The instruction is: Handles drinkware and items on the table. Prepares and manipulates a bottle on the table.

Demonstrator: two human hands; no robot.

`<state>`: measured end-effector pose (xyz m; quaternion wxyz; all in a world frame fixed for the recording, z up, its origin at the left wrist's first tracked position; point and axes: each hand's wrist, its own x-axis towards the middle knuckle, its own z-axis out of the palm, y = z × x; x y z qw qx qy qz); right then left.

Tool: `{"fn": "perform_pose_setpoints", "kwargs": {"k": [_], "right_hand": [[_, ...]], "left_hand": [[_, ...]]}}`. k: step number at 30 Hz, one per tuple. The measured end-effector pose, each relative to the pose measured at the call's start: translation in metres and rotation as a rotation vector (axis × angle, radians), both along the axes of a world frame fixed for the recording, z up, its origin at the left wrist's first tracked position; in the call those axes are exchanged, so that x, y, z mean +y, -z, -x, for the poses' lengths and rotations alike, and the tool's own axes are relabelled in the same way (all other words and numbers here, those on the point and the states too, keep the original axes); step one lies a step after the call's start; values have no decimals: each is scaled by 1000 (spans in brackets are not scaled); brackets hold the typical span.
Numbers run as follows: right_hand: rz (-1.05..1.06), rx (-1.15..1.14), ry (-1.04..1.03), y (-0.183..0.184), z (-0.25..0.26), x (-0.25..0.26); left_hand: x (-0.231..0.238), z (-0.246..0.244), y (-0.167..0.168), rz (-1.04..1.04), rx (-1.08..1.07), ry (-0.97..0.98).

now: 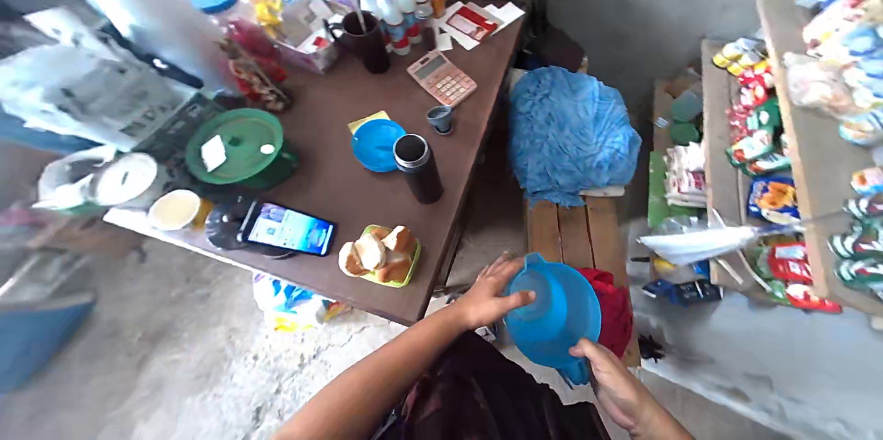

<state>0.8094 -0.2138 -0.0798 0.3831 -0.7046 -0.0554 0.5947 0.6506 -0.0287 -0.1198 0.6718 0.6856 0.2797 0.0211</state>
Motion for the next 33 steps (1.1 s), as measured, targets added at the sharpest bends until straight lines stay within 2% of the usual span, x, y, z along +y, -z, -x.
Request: {"fn": "perform_pose_setpoints", "kwargs": {"k": [2, 4, 7, 11, 18, 22, 27, 30, 33], "right_hand": [[21, -31, -106, -9, -11, 20], [25, -46, -159, -14, -19, 39], [-49, -82, -218, -17, -25, 64], [-333, -222, -299, -28, -31, 87], [-869, -638, -326, -30, -46, 137], [-1019, -627, -350, -40, -67, 185], [-1222, -544, -423, -50, -88, 251], [-1258, -435, -510, -58, -95, 285], [-1259, -372, -603, -61, -99, 315]], "left_hand": [[4, -9, 5, 54, -168, -139], [9, -15, 2, 202, -372, -281], [20, -19, -3, 305, -507, -465], [45, -21, -23, 311, -551, -653], [88, -19, -72, 373, -615, -783], [107, -17, -92, 371, -683, -822], [126, -10, -99, 333, -641, -866], [134, 1, -94, 201, -561, -876], [140, 14, -86, -34, -413, -952]]}}
